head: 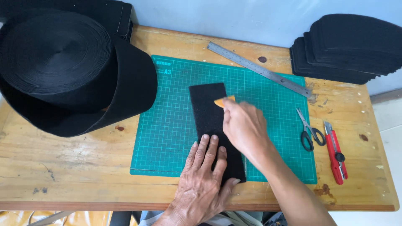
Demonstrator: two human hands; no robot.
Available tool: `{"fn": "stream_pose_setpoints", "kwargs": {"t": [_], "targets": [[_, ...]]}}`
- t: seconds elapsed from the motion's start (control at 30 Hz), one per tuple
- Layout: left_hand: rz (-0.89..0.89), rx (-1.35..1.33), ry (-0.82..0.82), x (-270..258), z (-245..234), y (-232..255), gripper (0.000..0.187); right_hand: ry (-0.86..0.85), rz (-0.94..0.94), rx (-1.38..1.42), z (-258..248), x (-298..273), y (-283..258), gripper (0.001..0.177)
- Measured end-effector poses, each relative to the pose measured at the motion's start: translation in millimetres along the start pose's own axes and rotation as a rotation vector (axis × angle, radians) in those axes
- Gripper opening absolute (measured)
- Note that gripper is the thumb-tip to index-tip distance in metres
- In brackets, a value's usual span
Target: Marking and cutting a piece of black fabric using chalk and scissors
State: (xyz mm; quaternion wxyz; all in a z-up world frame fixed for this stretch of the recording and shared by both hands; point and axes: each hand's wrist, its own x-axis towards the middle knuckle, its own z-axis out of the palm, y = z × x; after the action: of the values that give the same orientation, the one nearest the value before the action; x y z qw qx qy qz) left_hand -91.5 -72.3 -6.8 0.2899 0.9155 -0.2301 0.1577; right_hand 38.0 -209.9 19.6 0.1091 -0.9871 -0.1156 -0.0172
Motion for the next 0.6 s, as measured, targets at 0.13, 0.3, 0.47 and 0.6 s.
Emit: {"fn": "stream_pose_setpoints", "kwargs": {"t": [0.13, 0.3, 0.47, 0.6], "targets": [[-0.005, 0.0, -0.001, -0.3, -0.5, -0.9, 0.063, 0.035, 0.006, 0.103, 2.8, 56.8, 2.3, 0.033], [-0.006, 0.038, -0.083, 3.0, -4.2, -1.9, 0.07, -0.048, -0.015, 0.08, -16.1, 66.1, 9.4, 0.024], [-0.006, 0.029, -0.123, 1.1, 1.7, -5.4, 0.072, -0.134, -0.025, 0.051, -40.8, -34.1, -12.2, 0.032], [-0.008, 0.009, -0.056, 2.7, -1.9, -3.5, 0.072, -0.259, 0.027, -0.103, -12.3, -65.7, -16.8, 0.045]]}}
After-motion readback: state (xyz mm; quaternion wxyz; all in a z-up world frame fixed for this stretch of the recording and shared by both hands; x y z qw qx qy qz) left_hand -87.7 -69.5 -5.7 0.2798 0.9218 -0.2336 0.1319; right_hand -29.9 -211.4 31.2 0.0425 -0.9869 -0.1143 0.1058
